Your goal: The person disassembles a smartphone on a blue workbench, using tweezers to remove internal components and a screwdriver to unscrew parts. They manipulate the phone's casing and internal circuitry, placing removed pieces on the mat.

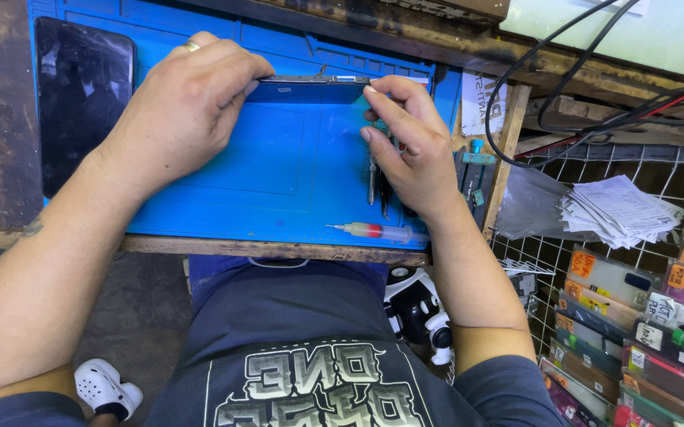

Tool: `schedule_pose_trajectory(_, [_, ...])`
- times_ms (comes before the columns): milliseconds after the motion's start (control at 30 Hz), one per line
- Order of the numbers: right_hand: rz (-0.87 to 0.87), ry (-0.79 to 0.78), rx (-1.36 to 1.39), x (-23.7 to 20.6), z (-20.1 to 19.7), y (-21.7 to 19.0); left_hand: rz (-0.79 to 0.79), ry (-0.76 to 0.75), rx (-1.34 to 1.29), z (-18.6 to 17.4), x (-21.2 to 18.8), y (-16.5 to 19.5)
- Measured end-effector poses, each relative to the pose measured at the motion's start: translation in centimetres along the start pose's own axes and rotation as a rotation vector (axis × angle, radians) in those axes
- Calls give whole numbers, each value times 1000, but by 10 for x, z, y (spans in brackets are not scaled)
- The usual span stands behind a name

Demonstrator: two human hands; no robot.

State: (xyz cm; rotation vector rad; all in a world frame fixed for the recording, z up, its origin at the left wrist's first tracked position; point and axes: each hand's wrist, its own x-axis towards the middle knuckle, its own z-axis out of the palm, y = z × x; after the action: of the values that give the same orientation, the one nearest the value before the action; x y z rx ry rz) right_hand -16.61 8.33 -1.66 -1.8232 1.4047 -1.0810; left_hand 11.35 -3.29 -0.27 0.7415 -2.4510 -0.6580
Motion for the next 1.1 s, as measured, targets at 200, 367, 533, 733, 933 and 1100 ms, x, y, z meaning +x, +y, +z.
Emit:
schedule_pose_trajectory(200, [-40, 9, -77, 3, 0, -2, 3, 4, -17, 0, -1, 4])
schedule_pose_trajectory(367, [32, 106, 27, 6, 0, -6, 45, -22, 31, -4, -3, 7])
schedule_pose_trajectory(533, [-26, 19, -145, 6, -3, -12, 63, -44, 13, -10, -7, 15])
schedule_pose_trajectory(733, [23, -35, -98, 4, -1, -14, 16, -78, 29, -15, -10, 15])
schedule_pose_trajectory(933, [-40, -1, -272, 8, 3, -6, 60, -15, 199, -15, -7, 18])
schedule_pose_trajectory(1100, [-43, -4, -389, 7, 3, -1, 63, -144, 241, -13, 0, 16])
